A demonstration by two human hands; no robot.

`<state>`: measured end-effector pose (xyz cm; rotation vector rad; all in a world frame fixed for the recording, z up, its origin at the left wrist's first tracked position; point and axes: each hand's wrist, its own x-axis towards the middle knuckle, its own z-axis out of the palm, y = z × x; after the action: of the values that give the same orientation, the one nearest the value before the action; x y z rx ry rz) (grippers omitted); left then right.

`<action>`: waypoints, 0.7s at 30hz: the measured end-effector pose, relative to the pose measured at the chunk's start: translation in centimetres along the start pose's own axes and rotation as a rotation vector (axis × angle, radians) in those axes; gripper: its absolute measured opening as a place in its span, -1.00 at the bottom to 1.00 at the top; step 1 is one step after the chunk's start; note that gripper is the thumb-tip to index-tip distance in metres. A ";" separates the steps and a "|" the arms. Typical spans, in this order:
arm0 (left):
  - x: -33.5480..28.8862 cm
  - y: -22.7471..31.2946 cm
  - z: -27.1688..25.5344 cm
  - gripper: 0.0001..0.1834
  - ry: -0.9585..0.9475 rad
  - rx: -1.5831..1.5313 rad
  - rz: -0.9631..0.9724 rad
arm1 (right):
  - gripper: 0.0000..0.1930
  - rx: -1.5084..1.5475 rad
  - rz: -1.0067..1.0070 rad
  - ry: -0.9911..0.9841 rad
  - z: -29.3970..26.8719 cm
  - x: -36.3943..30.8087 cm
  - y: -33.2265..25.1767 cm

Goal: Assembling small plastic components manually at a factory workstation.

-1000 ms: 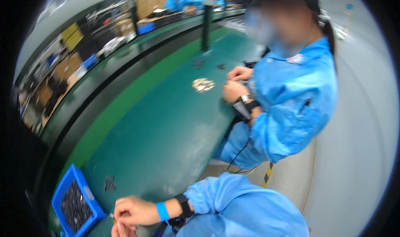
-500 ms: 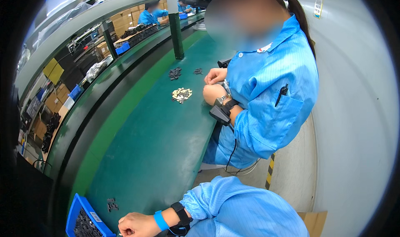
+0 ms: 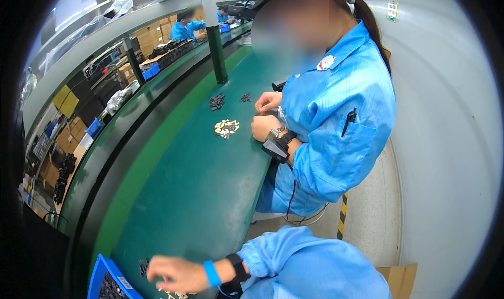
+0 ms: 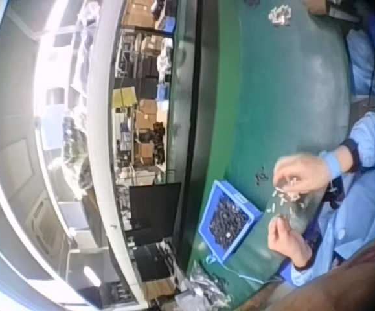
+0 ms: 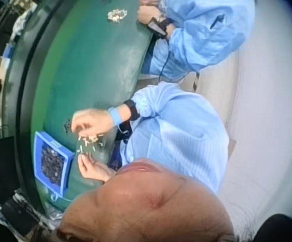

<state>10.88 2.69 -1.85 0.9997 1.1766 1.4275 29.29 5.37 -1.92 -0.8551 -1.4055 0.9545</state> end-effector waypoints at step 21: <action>0.7 0.9 -0.5 -0.82 -0.068 -0.028 -0.019 | -0.62 -0.171 -0.793 1.525 -31.4 3.5 -9.5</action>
<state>10.11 3.23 -1.03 1.0073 1.1107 1.3813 60.72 6.86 7.90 -0.7164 -0.3305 -0.4734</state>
